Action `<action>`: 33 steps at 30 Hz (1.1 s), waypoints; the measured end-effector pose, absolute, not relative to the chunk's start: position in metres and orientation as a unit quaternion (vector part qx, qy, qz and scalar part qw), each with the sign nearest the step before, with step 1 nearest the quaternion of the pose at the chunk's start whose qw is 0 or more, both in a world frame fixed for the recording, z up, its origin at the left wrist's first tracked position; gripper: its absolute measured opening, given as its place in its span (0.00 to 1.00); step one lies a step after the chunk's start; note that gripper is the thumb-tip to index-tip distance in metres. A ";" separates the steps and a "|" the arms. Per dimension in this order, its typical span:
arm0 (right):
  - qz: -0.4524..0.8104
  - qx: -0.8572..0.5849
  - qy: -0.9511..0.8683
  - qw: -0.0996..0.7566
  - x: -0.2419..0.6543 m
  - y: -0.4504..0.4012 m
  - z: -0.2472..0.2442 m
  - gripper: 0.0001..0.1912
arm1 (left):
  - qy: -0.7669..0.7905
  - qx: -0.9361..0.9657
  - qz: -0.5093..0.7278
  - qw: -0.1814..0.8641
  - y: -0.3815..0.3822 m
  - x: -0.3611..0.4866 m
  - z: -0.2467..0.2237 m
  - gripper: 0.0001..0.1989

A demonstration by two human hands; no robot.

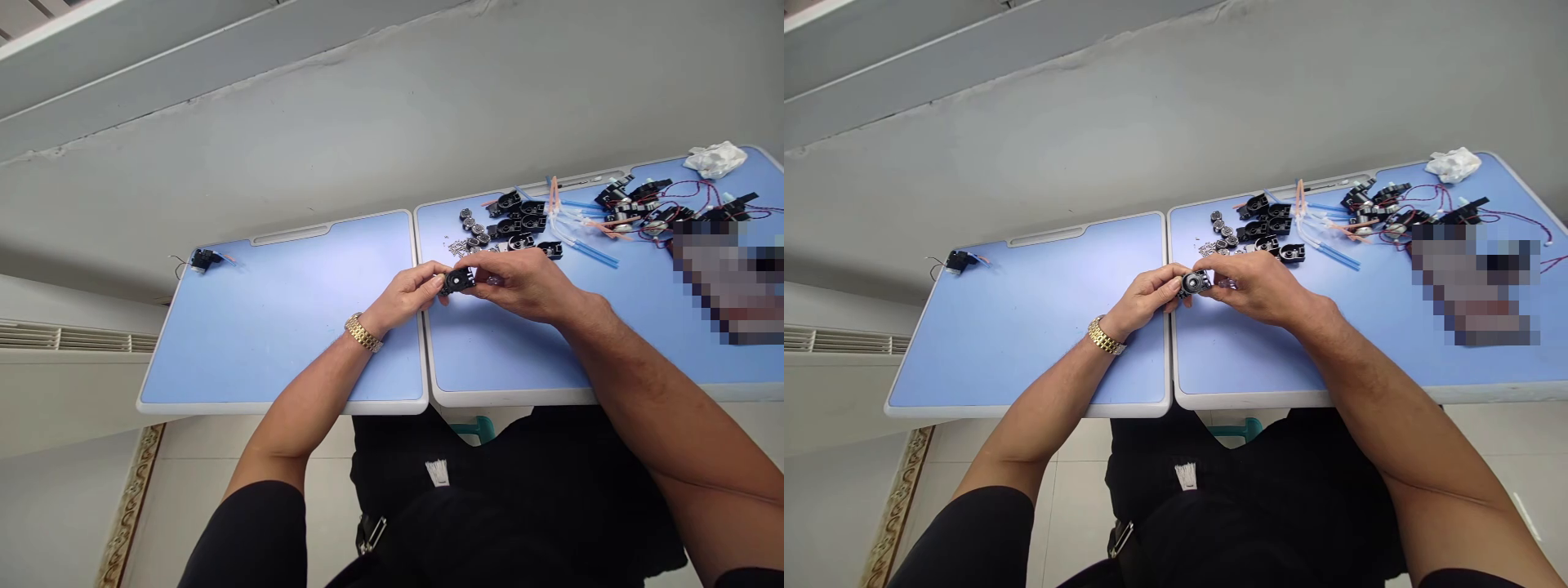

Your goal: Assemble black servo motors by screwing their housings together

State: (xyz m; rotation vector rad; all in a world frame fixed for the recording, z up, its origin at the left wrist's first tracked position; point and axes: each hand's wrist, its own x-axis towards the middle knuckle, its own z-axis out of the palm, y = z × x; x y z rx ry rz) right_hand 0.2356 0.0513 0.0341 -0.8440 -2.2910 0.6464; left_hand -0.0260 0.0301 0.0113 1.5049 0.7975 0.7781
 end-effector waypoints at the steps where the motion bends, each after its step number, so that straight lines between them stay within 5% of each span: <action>1: 0.246 -0.319 -0.865 0.299 0.236 0.052 0.034 0.10 | 0.342 0.646 0.332 0.596 0.030 -0.026 0.011 0.26; 7: 0.301 -0.355 -0.850 0.246 0.249 0.054 0.052 0.26 | 0.370 0.630 0.308 0.609 0.029 -0.024 0.010 0.25; 11: 0.284 -0.422 -0.772 0.381 0.261 0.057 0.063 0.12 | 0.376 0.644 0.288 0.601 0.026 -0.024 0.013 0.24; 15: 0.284 -0.450 -0.689 0.492 0.262 0.062 0.059 0.20 | 0.377 0.694 0.259 0.556 0.022 -0.023 0.020 0.23; 27: 0.157 -0.494 -0.686 0.511 0.255 0.046 0.068 0.29 | 0.384 0.742 0.250 0.489 0.016 -0.017 0.025 0.21; 33: 0.279 -0.514 -0.612 0.533 0.253 0.063 0.052 0.28 | 0.377 0.756 0.230 0.483 0.015 -0.016 0.029 0.21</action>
